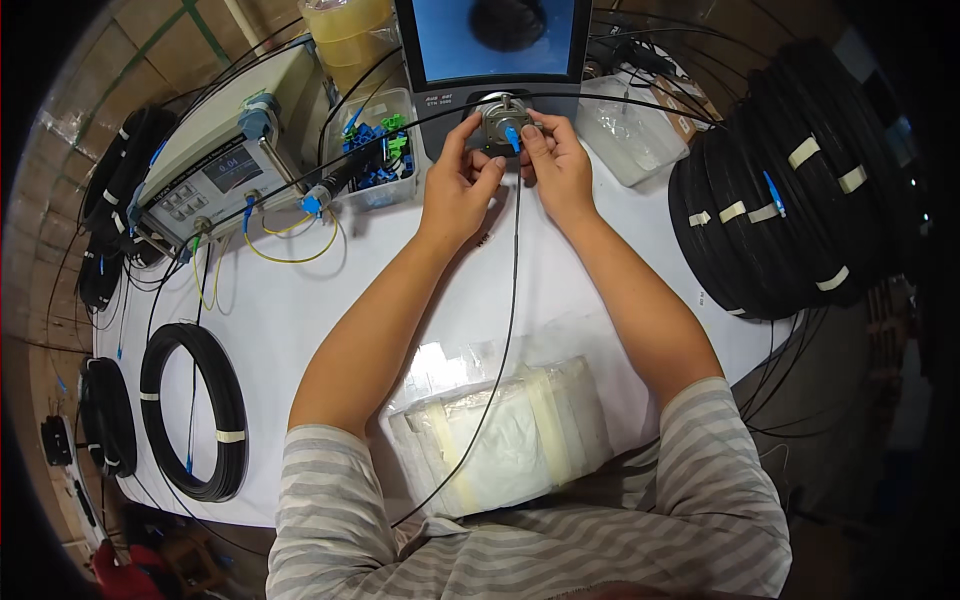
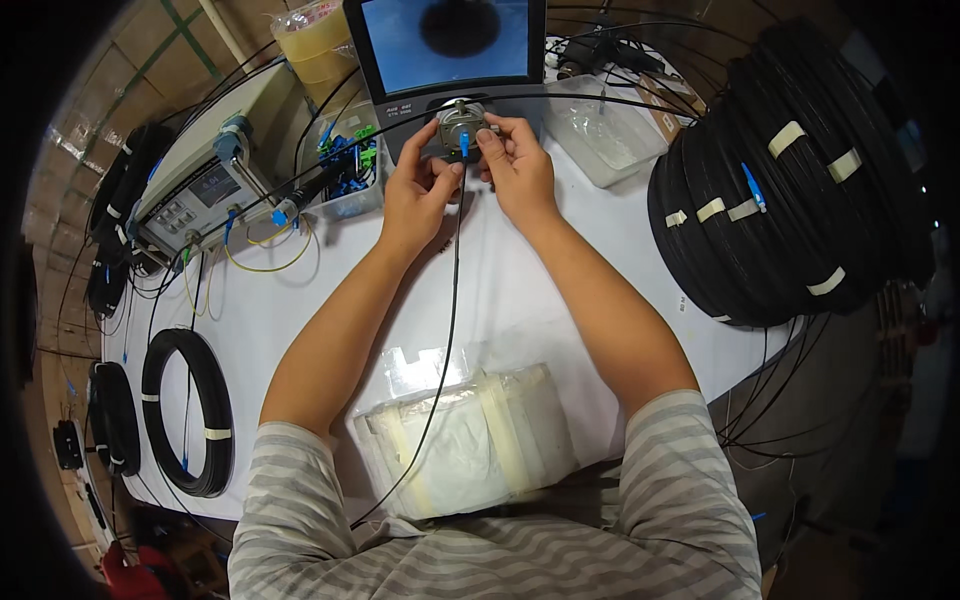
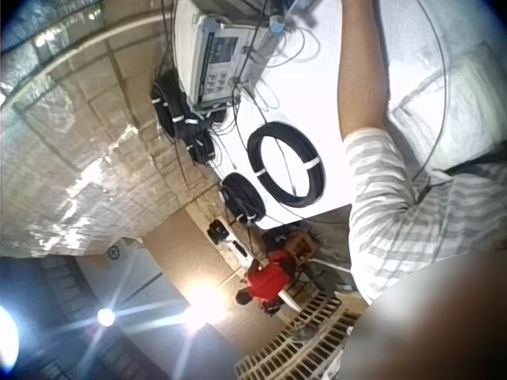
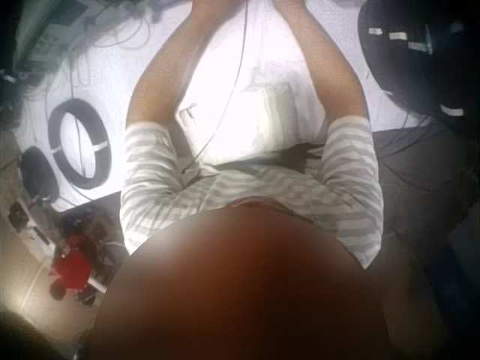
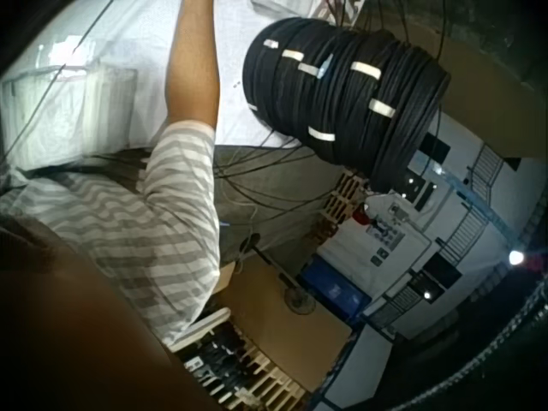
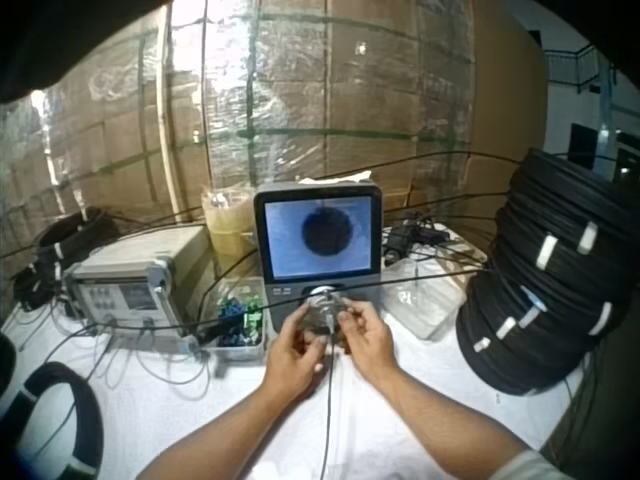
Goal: The recorder is inspecting optical fiber connectors using a specialized digital microscope and display, cleaning the connectors and checking the end-face quality.
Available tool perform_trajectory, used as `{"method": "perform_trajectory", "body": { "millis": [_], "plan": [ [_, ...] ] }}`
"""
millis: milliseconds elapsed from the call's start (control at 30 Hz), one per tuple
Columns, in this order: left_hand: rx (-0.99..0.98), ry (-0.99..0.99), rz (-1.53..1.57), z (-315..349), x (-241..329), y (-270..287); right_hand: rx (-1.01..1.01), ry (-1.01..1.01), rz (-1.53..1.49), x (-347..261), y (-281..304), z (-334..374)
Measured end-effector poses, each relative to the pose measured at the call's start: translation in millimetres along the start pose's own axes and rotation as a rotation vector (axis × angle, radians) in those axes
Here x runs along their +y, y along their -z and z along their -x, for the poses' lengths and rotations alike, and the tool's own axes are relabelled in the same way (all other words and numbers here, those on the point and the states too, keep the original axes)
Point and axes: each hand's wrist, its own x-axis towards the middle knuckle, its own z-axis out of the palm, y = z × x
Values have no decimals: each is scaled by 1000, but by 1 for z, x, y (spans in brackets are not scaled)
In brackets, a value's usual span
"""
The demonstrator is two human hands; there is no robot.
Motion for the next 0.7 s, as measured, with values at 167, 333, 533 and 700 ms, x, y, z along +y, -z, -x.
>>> {"method": "perform_trajectory", "body": {
  "millis": [167, 333, 533, 700],
  "plan": [
    [-2, 28, 37, -1, 1, -2, 13, 3, 1, 2, 1, 0],
    [-19, 60, 41, -1, 2, -1, 38, 58, 12, 3, 0, -1],
    [-37, 82, 18, -2, 6, -1, 111, 35, 92, 6, 4, -1],
    [-39, 84, 21, 0, 9, -1, 118, 43, 41, 8, 1, -1]
  ]
}}
